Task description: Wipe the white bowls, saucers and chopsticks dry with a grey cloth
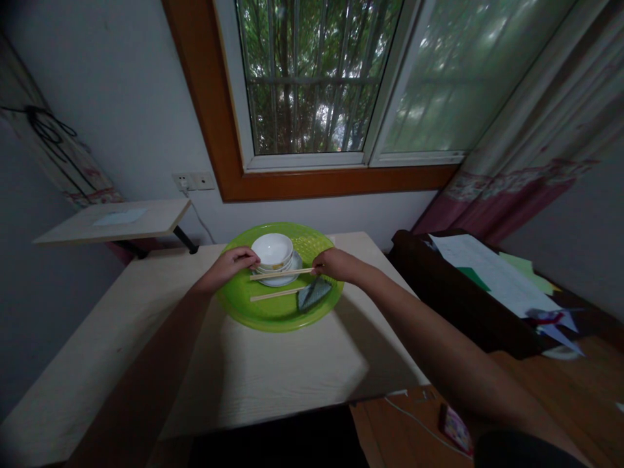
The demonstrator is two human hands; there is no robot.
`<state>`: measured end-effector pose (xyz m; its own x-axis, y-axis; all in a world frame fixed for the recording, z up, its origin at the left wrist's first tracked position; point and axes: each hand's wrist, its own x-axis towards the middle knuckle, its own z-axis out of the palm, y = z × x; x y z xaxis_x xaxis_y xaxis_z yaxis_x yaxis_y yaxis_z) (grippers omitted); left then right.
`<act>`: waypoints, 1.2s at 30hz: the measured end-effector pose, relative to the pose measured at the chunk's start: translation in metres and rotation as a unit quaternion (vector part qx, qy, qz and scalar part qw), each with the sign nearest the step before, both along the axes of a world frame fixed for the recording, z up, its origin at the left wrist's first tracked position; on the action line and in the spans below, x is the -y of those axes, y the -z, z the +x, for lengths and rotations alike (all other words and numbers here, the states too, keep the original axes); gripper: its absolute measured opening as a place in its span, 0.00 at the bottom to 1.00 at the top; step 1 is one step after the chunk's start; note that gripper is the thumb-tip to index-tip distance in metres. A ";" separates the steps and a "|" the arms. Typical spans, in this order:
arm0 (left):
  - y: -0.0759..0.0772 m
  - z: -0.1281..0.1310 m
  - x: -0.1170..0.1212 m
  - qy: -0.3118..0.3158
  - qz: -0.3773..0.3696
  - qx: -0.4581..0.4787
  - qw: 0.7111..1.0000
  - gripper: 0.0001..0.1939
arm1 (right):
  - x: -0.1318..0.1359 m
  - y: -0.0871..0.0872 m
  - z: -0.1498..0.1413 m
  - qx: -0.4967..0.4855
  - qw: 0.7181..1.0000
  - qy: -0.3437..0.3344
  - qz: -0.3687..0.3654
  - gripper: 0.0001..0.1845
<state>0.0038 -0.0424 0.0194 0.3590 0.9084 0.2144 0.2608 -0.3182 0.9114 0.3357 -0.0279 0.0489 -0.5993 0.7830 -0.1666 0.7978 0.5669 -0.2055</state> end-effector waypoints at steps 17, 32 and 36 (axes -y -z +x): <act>0.008 0.011 0.006 0.060 0.115 -0.241 0.962 0.09 | -0.022 0.039 -0.032 0.074 0.994 -0.018 -0.075 0.13; 0.007 0.016 0.009 0.069 0.093 -0.219 0.969 0.06 | -0.022 0.047 -0.028 0.108 0.994 -0.024 -0.007 0.15; 0.008 0.014 0.007 0.077 0.131 -0.268 0.951 0.09 | -0.022 0.050 -0.033 0.123 0.991 -0.046 -0.018 0.17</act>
